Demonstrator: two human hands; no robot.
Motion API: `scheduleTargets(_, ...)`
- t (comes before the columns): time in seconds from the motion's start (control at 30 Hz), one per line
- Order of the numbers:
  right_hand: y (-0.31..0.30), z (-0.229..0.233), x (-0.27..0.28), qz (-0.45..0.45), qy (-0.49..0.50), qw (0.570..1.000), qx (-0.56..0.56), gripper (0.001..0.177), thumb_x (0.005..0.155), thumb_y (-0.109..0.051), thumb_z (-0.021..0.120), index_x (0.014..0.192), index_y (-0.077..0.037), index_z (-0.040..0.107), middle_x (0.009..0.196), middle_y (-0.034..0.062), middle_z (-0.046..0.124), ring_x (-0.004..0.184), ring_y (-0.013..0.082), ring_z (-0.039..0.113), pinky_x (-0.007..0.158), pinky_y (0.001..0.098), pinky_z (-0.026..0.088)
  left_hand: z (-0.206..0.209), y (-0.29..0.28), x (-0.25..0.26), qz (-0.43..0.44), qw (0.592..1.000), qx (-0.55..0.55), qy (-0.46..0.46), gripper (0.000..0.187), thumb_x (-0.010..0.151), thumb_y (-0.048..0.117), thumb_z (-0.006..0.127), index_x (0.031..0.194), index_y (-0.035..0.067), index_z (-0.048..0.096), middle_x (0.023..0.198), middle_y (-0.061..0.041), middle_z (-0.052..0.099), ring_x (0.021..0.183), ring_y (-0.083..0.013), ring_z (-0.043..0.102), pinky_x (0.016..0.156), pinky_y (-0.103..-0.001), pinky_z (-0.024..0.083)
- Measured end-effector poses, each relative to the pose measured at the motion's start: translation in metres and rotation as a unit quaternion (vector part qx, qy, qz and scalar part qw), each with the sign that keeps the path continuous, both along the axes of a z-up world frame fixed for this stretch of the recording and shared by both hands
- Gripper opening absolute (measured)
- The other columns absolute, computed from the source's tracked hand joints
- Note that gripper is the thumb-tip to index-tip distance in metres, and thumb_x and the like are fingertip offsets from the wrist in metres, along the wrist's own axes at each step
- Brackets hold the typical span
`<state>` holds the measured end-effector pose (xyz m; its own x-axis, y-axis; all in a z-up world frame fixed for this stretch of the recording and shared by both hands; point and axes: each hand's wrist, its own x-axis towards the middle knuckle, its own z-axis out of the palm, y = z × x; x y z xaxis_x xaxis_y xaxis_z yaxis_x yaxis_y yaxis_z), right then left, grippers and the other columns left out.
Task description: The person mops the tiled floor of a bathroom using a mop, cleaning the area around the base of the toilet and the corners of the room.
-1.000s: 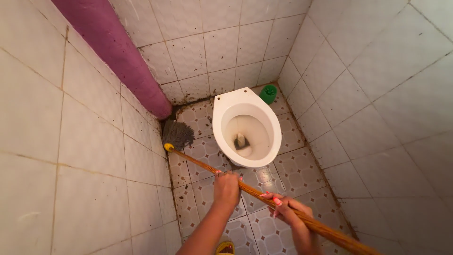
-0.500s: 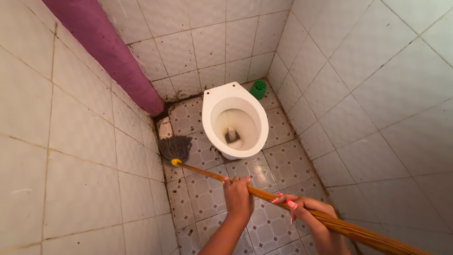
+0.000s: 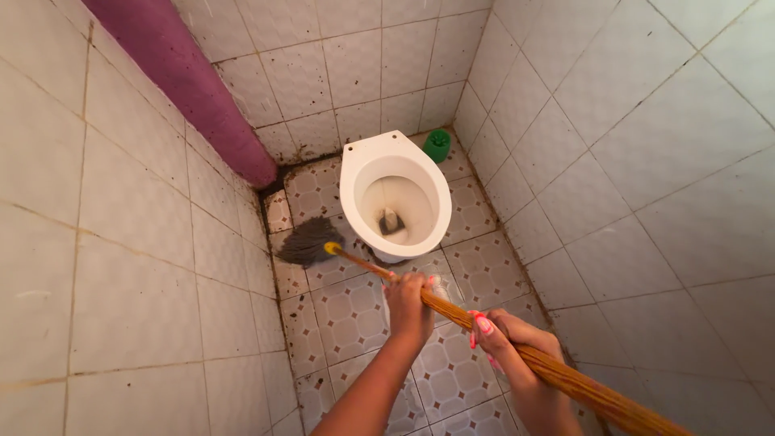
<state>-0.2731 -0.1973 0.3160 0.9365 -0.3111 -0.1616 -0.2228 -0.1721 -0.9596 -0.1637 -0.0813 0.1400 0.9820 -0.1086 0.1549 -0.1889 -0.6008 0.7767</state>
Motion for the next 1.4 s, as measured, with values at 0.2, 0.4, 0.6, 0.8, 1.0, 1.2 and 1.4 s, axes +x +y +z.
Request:
scheduleTargets(0.2,-0.01,-0.004,-0.013,0.129,-0.245,0.96,-0.047,0.038,0.107,-0.015,0.05,0.072,-0.001,0.055,0.075,0.0079,0.061,0.079,0.0185,0.06,0.092,0.0371,0.046,0.017,-0.007,-0.021,-0.135,0.986,0.069,0.074,0.006,0.087,0.014,0.065,0.087,0.009,0.069,0.104,-0.015,0.069,0.116,-0.0483,0.055,0.11,-0.067,0.029)
scheduleTargets(0.4,0.008,-0.058,-0.016,-0.022,-0.183,0.975,0.123,0.047,0.109,-0.015,0.042,0.063,-0.004,0.036,0.061,0.0055,0.042,0.064,0.0187,0.044,0.087,0.0417,0.052,0.03,0.002,-0.03,-0.202,0.961,0.135,0.132,0.008,0.088,0.017,0.069,0.092,0.01,0.071,0.109,-0.016,0.069,0.117,-0.0483,0.057,0.113,-0.07,0.024)
scheduleTargets(0.6,0.018,-0.07,-0.011,-0.032,-0.168,0.969,0.176,0.046,0.107,-0.014,0.043,0.063,-0.003,0.037,0.062,0.006,0.042,0.065,0.02,0.044,0.088,0.043,0.051,0.02,0.02,-0.029,-0.21,0.948,0.198,0.136,0.008,0.084,0.015,0.072,0.091,0.011,0.071,0.104,-0.014,0.071,0.113,-0.0462,0.061,0.112,-0.071,0.024)
scheduleTargets(0.8,0.027,-0.082,-0.03,-0.022,-0.131,0.97,0.202,0.044,0.106,-0.014,0.042,0.064,-0.003,0.039,0.063,0.007,0.043,0.066,0.0203,0.044,0.09,0.0434,0.05,0.001,0.041,-0.054,-0.185,0.951,0.198,0.145,0.009,0.083,0.016,0.072,0.089,0.01,0.07,0.101,-0.015,0.071,0.106,-0.0435,0.063,0.112,-0.066,0.028)
scheduleTargets(1.0,-0.005,-0.07,-0.047,0.027,-0.163,0.967,0.194,0.045,0.107,-0.014,0.042,0.063,-0.004,0.038,0.062,0.0057,0.044,0.065,0.0196,0.048,0.088,0.043,0.052,-0.011,0.013,-0.098,-0.112,0.981,0.143,0.065,0.009,0.082,0.012,0.068,0.09,0.007,0.069,0.098,-0.017,0.071,0.098,-0.0461,0.061,0.101,-0.059,0.037)
scheduleTargets(1.2,-0.044,-0.022,-0.045,0.013,-0.124,0.984,0.13,0.047,0.106,-0.015,0.043,0.061,-0.005,0.036,0.06,0.004,0.042,0.064,0.0189,0.049,0.089,0.0422,0.055,0.002,-0.055,-0.112,-0.005,0.998,-0.038,-0.041,0.007,0.093,0.01,0.059,0.093,0.005,0.064,0.093,-0.015,0.068,0.092,-0.0419,0.062,0.103,-0.061,0.034)
scheduleTargets(1.4,-0.058,0.0,-0.058,0.007,-0.153,0.986,0.061,0.047,0.107,-0.015,0.043,0.061,-0.005,0.037,0.06,0.0037,0.043,0.063,0.0181,0.048,0.092,0.0433,0.056,0.022,-0.083,-0.112,-0.06,0.994,-0.074,-0.054,0.006,0.093,0.01,0.06,0.091,0.004,0.061,0.094,-0.016,0.068,0.092,-0.0427,0.06,0.101,-0.06,0.036)
